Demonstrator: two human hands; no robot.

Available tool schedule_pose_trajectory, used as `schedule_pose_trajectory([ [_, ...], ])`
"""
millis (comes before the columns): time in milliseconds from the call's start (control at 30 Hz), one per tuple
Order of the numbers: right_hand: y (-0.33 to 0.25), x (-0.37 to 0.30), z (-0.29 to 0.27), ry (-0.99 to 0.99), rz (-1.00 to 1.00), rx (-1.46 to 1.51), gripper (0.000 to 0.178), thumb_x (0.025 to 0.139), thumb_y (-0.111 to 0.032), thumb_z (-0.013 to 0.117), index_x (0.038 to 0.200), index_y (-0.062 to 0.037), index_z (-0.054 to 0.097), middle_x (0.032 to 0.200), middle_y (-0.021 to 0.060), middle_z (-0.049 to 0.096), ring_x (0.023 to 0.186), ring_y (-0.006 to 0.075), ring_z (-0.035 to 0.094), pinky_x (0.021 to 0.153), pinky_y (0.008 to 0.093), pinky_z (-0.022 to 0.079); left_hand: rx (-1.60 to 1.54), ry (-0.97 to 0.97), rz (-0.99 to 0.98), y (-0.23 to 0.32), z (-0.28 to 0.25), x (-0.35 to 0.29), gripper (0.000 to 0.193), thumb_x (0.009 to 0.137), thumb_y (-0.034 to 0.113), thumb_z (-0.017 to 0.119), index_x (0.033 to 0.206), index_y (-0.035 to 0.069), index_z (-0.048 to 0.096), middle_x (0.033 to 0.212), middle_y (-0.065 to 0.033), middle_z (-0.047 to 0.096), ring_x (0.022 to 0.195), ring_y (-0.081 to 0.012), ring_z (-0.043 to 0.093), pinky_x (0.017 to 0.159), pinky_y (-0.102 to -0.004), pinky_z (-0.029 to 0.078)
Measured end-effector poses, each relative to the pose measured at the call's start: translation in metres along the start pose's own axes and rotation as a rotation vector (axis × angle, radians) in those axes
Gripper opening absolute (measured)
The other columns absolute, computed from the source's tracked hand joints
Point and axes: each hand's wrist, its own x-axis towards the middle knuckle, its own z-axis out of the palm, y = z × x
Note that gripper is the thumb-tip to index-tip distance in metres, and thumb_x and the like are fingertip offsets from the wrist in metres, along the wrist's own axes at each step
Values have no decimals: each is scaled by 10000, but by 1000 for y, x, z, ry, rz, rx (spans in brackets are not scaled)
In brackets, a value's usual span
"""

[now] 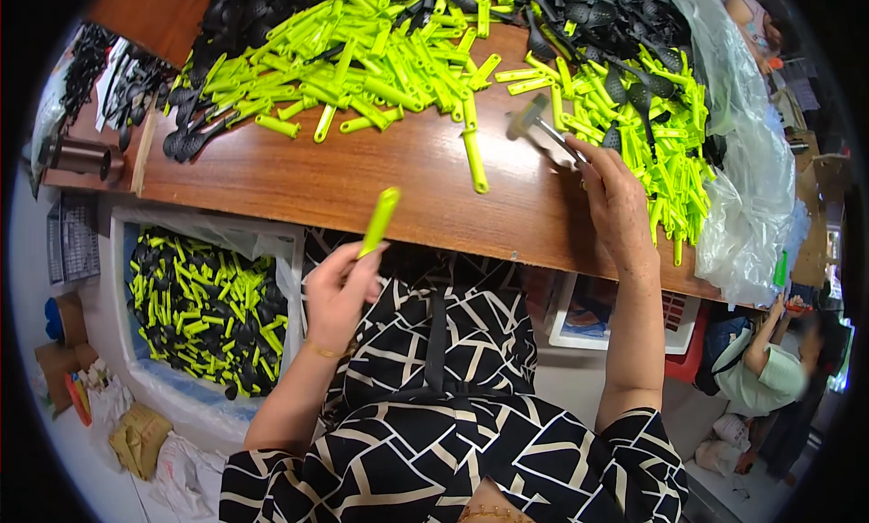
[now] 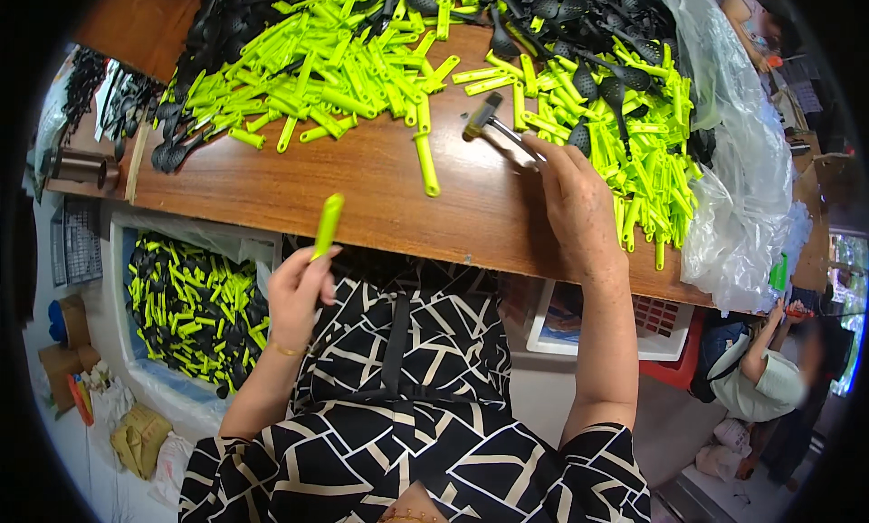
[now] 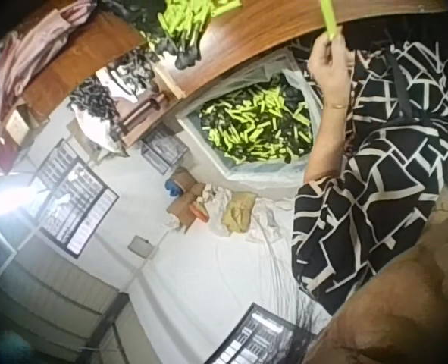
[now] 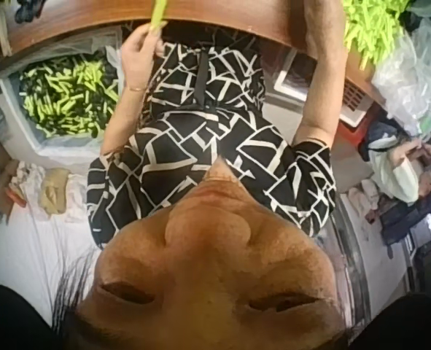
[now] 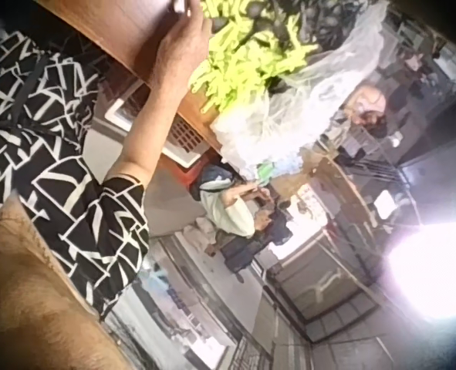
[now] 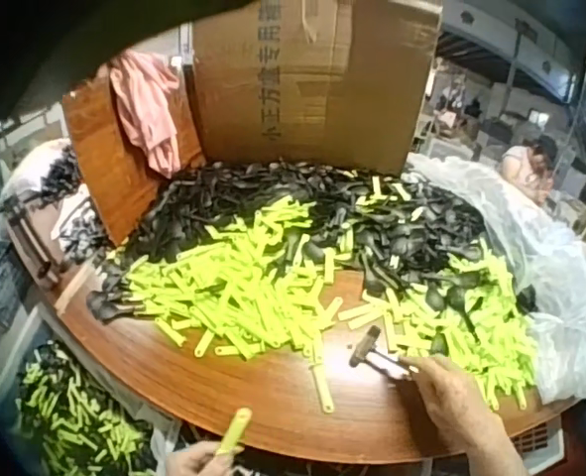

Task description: The person assembles kitchen utensils by inserting black plastic heads into neon green plastic handles. They use a small hammer to secure the connection between the two parts. The person works continuously, picking up components from a large pile on the table and placing the finished items aside.

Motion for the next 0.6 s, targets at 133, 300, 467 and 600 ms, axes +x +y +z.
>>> schedule_pose_trajectory([
  [133, 16, 5, -17, 34, -152, -307, 254, 885, -31, 708, 1125, -81, 772, 1008, 92, 717, 981, 307, 656, 880, 427, 541, 249, 352, 261, -51, -90, -7, 173, 1034, 93, 650, 1161, 12, 735, 876, 1, 706, 809, -60, 634, 787, -239, 515],
  [300, 20, 50, -1, 151, -279, -238, 202, 875, -67, 715, 1066, -91, 776, 1077, 77, 732, 1026, 295, 664, 903, 427, 533, 342, 968, -177, -173, -317, -16, 603, 1031, 331, 680, 1477, -48, 534, 1370, -183, 630, 1191, -254, 622, 1026, -372, 484],
  [467, 37, 97, 42, 153, -323, -284, 187, 894, -107, 672, 1042, -125, 784, 1071, 58, 737, 1060, 275, 666, 939, 425, 500, 596, 1014, 123, -89, -250, 27, 720, 1014, 319, 697, 1592, 1, 409, 1675, -209, 310, 1533, -332, 324, 1243, -430, 283],
  [600, 35, 118, 51, 72, -243, -331, 195, 893, -106, 640, 986, -164, 802, 1025, 38, 743, 1062, 263, 669, 886, 427, 481, 750, 707, 591, 24, -122, 63, 512, 1023, 120, 658, 1513, 40, 533, 1641, -165, 391, 1526, -297, 349, 1259, -430, 251],
])
